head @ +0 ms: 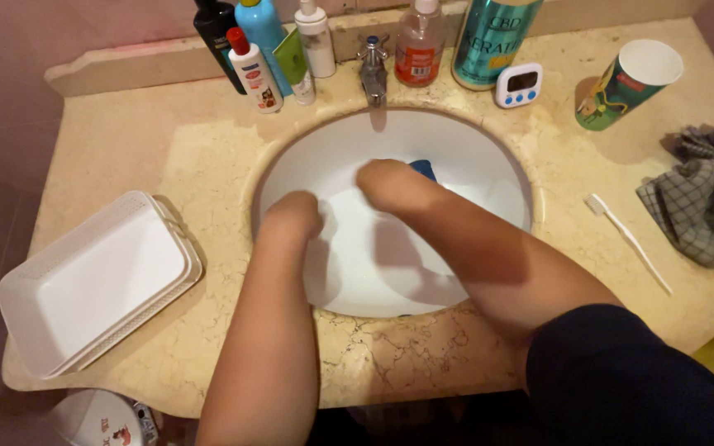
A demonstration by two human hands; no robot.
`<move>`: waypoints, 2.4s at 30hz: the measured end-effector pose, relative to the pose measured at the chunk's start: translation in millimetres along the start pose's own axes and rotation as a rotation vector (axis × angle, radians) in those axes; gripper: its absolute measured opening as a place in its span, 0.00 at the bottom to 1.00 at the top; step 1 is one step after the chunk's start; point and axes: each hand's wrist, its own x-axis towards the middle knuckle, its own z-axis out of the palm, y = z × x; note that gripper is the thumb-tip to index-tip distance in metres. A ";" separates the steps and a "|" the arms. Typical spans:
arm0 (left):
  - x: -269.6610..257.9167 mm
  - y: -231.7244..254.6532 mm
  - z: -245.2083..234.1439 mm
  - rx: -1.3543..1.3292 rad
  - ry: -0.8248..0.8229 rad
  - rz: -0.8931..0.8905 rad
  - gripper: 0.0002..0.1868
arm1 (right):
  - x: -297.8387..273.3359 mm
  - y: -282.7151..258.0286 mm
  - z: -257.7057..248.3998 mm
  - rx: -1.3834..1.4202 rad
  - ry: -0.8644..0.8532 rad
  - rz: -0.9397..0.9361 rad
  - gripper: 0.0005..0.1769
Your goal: The person washes their hands and a bottle in a sink with water, then wipes bottles retrieved from a basket with a cloth and arranges them onto a tray.
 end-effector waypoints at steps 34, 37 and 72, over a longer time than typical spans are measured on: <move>-49.2 43.2 -39.9 -0.349 -0.359 -0.052 0.30 | -94.2 145.8 -96.7 0.543 1.237 0.369 0.10; -48.6 44.4 -38.9 -0.361 -0.352 -0.035 0.29 | -77.4 140.6 -92.4 0.582 1.179 0.329 0.10; -73.0 2.5 -72.4 -2.115 -0.768 1.051 0.25 | -84.0 7.3 -50.1 1.363 -0.380 -0.359 0.15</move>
